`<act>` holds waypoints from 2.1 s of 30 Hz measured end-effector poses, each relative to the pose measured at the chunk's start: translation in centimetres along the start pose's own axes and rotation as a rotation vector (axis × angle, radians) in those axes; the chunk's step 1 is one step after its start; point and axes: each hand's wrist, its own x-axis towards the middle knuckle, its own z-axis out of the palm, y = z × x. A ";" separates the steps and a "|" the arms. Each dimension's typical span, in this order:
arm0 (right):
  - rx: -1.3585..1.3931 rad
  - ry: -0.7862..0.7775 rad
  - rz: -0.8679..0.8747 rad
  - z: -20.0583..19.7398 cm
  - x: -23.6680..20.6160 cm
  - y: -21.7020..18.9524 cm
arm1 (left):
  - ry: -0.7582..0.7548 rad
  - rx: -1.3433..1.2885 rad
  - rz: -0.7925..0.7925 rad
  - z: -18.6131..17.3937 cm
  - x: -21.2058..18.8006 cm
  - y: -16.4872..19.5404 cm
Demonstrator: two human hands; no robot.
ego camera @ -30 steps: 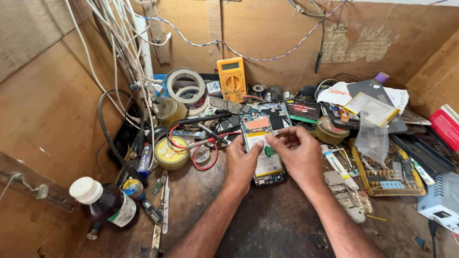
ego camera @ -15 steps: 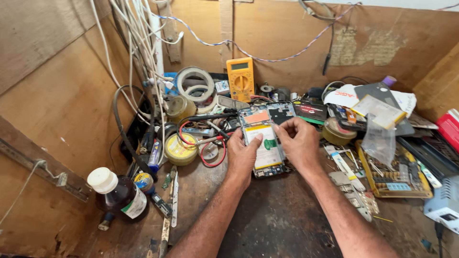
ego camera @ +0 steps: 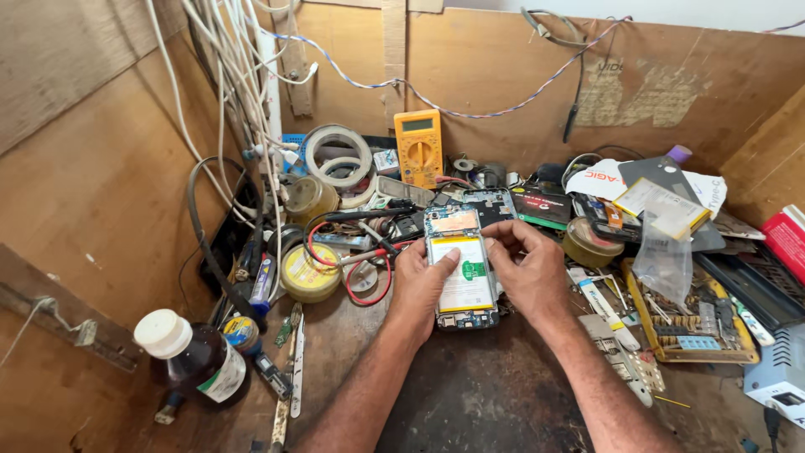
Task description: The person works on a disassembled smartphone at a cluttered repair bench, prying components and disconnecting the old battery from the phone body. They pick up a replacement battery, write on it with a marker, then fit the new battery into the phone and press it into place while working on the connectors.
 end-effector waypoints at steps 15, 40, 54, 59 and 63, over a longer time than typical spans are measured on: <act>0.019 -0.120 -0.021 0.1 1.4 3.3 | 0.005 0.226 0.091 0.1 -0.3 -0.5; -0.077 -0.204 0.005 0.4 2.8 3.3 | 0.006 0.397 0.163 0.1 -0.1 -0.2; -0.105 -0.126 -0.010 0.8 2.4 3.3 | 0.002 0.368 0.153 -0.2 0.1 -0.7; -0.136 -0.100 0.005 1.0 2.1 3.1 | 0.004 0.386 0.159 -0.2 0.0 -0.6; -0.132 -0.077 -0.063 1.1 2.0 3.0 | 0.003 0.384 0.165 -0.2 -0.1 -0.5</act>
